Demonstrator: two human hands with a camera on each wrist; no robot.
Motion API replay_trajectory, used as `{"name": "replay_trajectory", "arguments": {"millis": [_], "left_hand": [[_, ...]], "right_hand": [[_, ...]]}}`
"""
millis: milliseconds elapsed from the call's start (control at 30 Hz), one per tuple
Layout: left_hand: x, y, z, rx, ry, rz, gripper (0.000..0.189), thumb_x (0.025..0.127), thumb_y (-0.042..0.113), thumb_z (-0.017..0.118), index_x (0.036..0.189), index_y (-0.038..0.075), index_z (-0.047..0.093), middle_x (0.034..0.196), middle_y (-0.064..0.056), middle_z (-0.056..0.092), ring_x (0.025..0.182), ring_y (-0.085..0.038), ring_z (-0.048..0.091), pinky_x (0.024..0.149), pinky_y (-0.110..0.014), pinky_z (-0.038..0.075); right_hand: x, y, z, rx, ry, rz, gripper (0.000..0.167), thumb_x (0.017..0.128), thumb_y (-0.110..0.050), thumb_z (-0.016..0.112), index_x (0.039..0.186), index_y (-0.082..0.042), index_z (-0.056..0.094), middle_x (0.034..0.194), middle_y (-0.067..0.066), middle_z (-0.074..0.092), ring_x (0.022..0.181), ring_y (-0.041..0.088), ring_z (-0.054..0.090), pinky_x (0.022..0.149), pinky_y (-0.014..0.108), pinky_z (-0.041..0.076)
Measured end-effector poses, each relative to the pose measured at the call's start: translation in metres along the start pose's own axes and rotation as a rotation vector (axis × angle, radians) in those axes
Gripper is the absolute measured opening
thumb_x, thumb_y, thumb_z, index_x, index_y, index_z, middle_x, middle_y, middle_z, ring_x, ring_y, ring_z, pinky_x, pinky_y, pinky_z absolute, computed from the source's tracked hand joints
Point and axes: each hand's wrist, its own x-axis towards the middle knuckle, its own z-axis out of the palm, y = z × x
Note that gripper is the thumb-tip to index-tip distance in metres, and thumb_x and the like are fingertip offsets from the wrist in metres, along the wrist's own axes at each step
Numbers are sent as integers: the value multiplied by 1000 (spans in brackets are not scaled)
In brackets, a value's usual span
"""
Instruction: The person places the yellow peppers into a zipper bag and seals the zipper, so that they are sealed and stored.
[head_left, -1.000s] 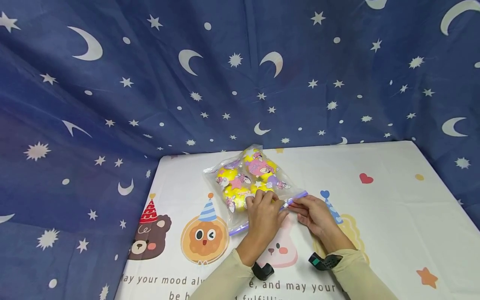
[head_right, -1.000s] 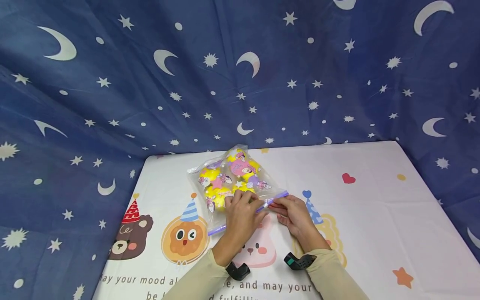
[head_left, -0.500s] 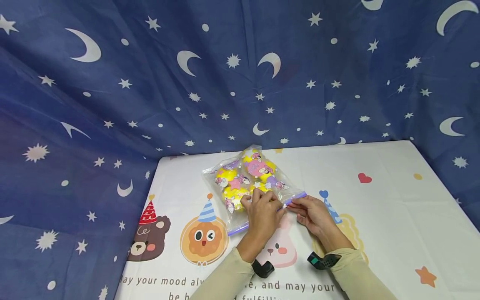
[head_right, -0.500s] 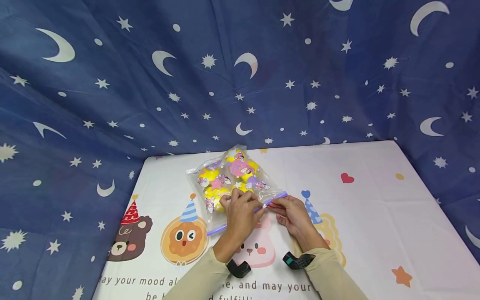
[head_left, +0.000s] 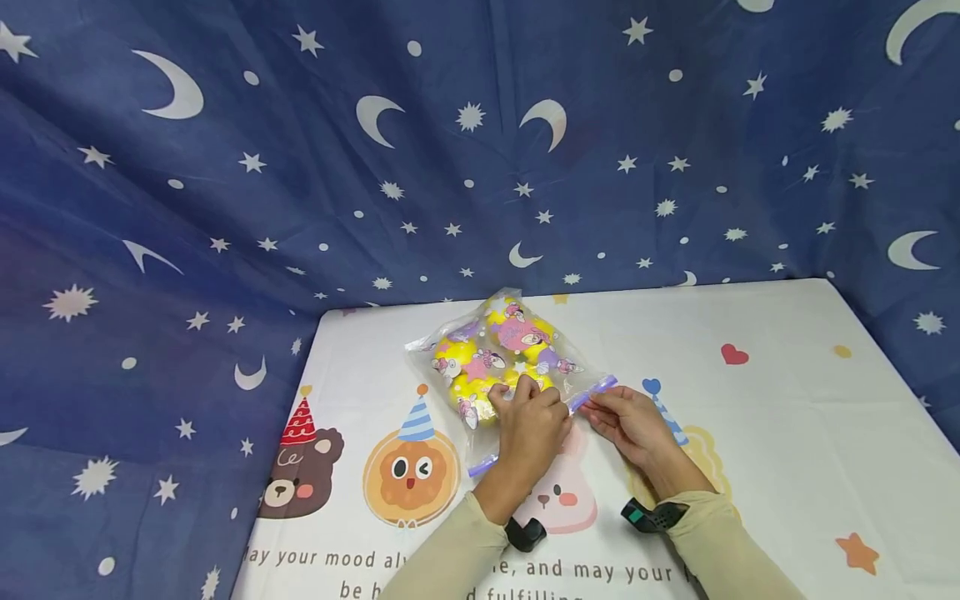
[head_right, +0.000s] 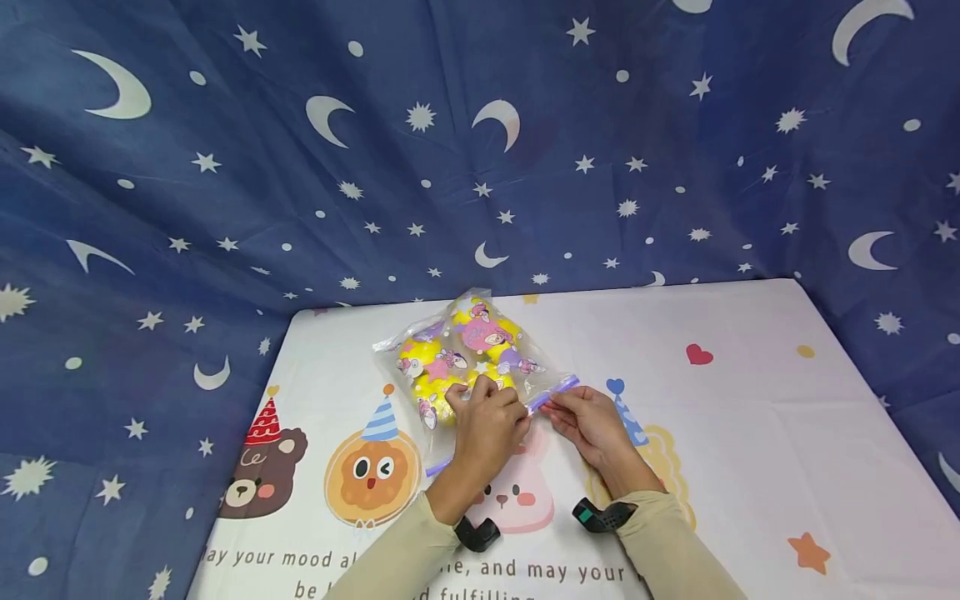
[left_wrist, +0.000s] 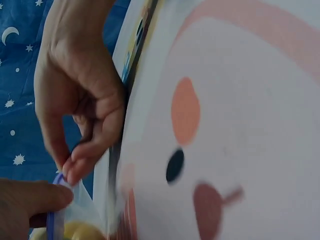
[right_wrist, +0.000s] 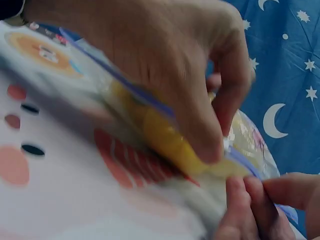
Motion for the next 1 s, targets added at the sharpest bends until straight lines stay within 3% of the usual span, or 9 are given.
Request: {"name": "replay_trajectory", "arguments": {"millis": [133,267,467,600,800,1000], "left_hand": [[-5,-5,-10,61,-40,17,20,75,46,88,82,29,81,89,13,65,93,-18,50,87,-55,33],[-10,-7,-20,87,-50,47,22,76,43,87,82,23,80,93,8,64,96,-20,51,87,-57,33],[-13,-12,-24,85,-22,42,11,76,31,86,76,21,80,87,6,62,90,-20,50,83,-55,33],[-17,-17,-25,89,41,58,12,74,23,84,65,21,77,80,6,59,82,-20,49,81,-53,34],[-17,-18,-22,81,131,112,24,69,12,81,51,18,68,70,5,52,72,-19,47,77,-51,36],[-19,-19,-23,73,126,126,22,63,9,81,49,16,66,67,5,49,69,-18,45,76,-49,35]], "right_hand": [[-6,2,-1,-63,-101,41,7,101,-11,64,94,-13,61,92,2,78,89,14,77,77,23,61],[-11,8,8,-117,-133,48,7,98,-9,67,93,-11,63,94,6,78,91,15,76,77,23,61],[-10,17,20,-146,-25,8,17,92,-9,75,94,-7,59,89,7,78,83,14,76,71,21,60],[-8,19,24,-137,29,-5,18,91,-6,76,93,-6,58,84,6,77,77,12,74,67,21,60],[-6,21,27,-113,82,-28,20,93,-1,69,98,-5,50,79,1,68,71,9,66,65,19,57],[-4,17,20,-20,123,-88,22,93,7,62,94,-4,44,73,0,65,64,6,61,62,19,54]]}}
